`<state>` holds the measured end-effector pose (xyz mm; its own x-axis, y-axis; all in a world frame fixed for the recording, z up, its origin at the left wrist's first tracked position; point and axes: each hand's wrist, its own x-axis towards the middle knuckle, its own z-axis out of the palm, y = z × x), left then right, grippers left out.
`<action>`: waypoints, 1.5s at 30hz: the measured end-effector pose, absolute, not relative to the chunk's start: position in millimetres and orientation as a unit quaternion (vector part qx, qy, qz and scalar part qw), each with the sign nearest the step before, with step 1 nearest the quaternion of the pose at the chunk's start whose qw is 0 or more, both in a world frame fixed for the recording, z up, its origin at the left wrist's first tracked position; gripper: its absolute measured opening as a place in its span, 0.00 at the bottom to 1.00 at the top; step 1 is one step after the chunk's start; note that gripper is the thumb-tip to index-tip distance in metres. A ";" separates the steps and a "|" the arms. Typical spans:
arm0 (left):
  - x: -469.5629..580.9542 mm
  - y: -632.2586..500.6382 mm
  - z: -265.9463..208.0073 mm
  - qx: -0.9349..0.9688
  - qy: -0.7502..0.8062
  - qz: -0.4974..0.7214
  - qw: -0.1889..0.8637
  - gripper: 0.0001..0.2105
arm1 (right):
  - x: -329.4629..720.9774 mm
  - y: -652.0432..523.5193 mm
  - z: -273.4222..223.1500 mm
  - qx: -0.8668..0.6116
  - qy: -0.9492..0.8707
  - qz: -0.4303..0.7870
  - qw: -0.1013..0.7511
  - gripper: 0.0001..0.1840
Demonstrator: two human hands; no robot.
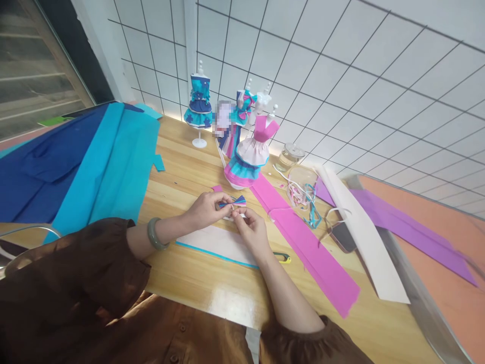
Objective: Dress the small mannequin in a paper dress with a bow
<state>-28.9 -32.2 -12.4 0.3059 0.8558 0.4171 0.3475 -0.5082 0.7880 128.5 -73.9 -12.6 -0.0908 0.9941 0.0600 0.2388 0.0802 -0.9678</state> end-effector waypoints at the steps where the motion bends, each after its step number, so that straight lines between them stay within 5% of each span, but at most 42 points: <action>1: -28.7 -32.4 -12.6 0.753 0.399 0.433 0.293 0.06 | 128.5 -73.6 -12.9 -0.519 -0.594 0.436 0.433 0.17; 27: -23.9 -36.0 -13.5 0.727 0.380 0.433 0.373 0.07 | 126.3 -73.1 -8.0 -0.530 -0.586 0.403 0.462 0.16; 45: -22.7 -33.1 -13.6 0.656 0.332 0.426 0.527 0.12 | 127.5 -72.2 -9.0 -0.526 -0.586 0.400 0.468 0.19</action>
<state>-22.7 -33.1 -13.6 0.4161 0.8849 0.2095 -0.0130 -0.2246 0.9744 127.5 -72.2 -9.0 -0.0080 0.9918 0.1275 0.2431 0.1256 -0.9618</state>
